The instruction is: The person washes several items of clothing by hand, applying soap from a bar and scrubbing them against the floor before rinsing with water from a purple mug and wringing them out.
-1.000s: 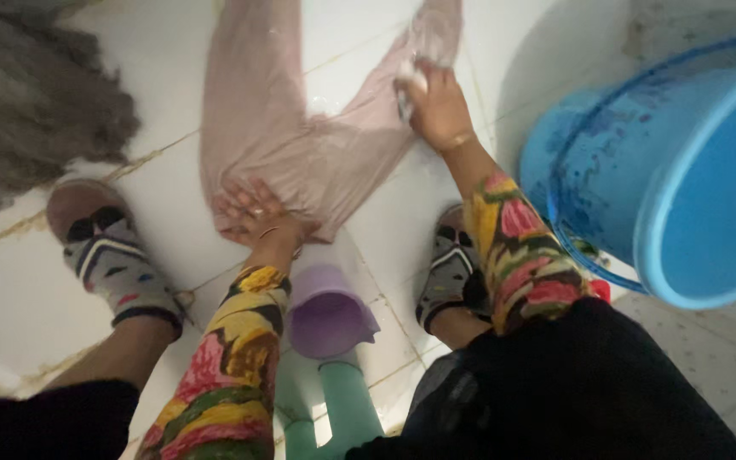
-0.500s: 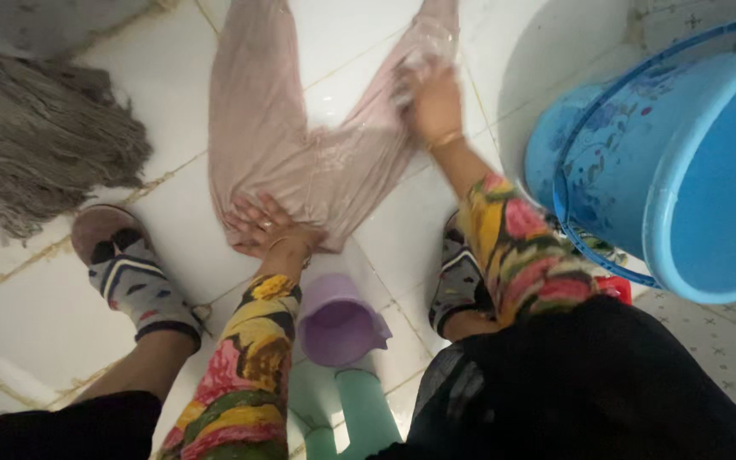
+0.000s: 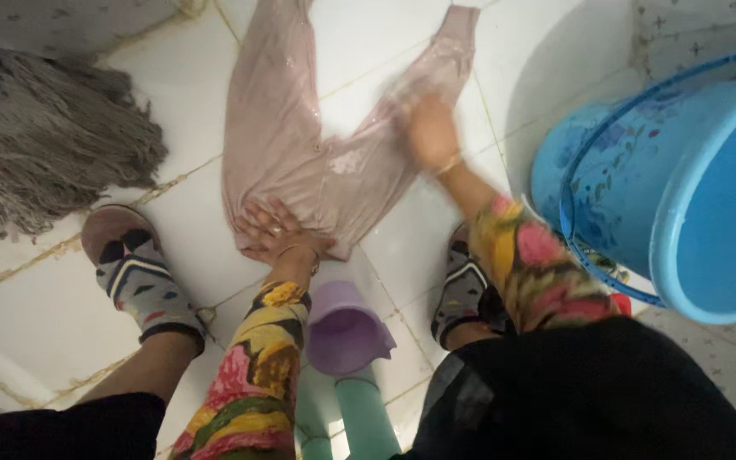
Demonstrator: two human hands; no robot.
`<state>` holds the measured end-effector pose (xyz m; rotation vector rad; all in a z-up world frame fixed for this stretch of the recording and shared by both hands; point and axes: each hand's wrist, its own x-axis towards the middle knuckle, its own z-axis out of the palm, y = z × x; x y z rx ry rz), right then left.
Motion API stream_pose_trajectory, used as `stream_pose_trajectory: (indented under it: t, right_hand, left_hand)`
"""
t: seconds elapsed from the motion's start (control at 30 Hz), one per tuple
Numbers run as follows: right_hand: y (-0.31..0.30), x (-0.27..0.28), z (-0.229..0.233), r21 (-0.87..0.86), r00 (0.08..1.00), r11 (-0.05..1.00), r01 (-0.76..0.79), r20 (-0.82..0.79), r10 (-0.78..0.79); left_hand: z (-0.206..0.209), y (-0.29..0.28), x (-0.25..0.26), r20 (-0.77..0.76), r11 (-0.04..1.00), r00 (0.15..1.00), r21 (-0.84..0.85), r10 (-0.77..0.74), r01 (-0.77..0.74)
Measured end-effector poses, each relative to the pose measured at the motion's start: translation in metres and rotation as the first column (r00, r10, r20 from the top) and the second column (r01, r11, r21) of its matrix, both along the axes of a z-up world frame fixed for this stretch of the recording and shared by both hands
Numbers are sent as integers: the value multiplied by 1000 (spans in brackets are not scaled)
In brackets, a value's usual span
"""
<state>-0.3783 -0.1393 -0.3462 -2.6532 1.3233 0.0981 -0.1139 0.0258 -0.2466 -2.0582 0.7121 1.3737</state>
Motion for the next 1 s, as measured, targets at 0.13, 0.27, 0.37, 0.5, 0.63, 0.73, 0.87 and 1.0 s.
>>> stream_pose_trajectory:
  t: [0.13,0.27,0.37,0.5,0.63,0.73,0.87,1.0]
  right_hand:
    - [88,35,-24,302,972,924,-235,83,221]
    - [-10,-19,19,336,983,931,-143,157,95]
    - [-53,-6,55,271,908,871,411,-31,-419]
    - [20,106,43,283,940,898,-336,39,339]
    - [90,166,57,101,669,711,-696,451,591]
    - [-6,181,39,143,893,942,-305,387,230]
    - [-39,200,40,-150,993,987,59,113,-43]
    - [-2,225,33,-218,824,898,-383,359,438]
  left_hand:
    - [7,-1,4,-52,1000,998,8,27,-26]
    - [0,4,1,-51,997,998,-75,28,-31]
    - [-10,14,4,-60,998,998,-68,0,-4]
    - [-22,32,6,-22,982,998,-180,-61,56]
    - [-33,35,3,-42,984,997,-167,-64,56]
    - [-32,37,4,-33,974,999,-226,-18,10]
    - [-23,36,7,-55,966,998,-257,-6,-9]
    - [-21,24,5,-76,972,994,-226,-84,65]
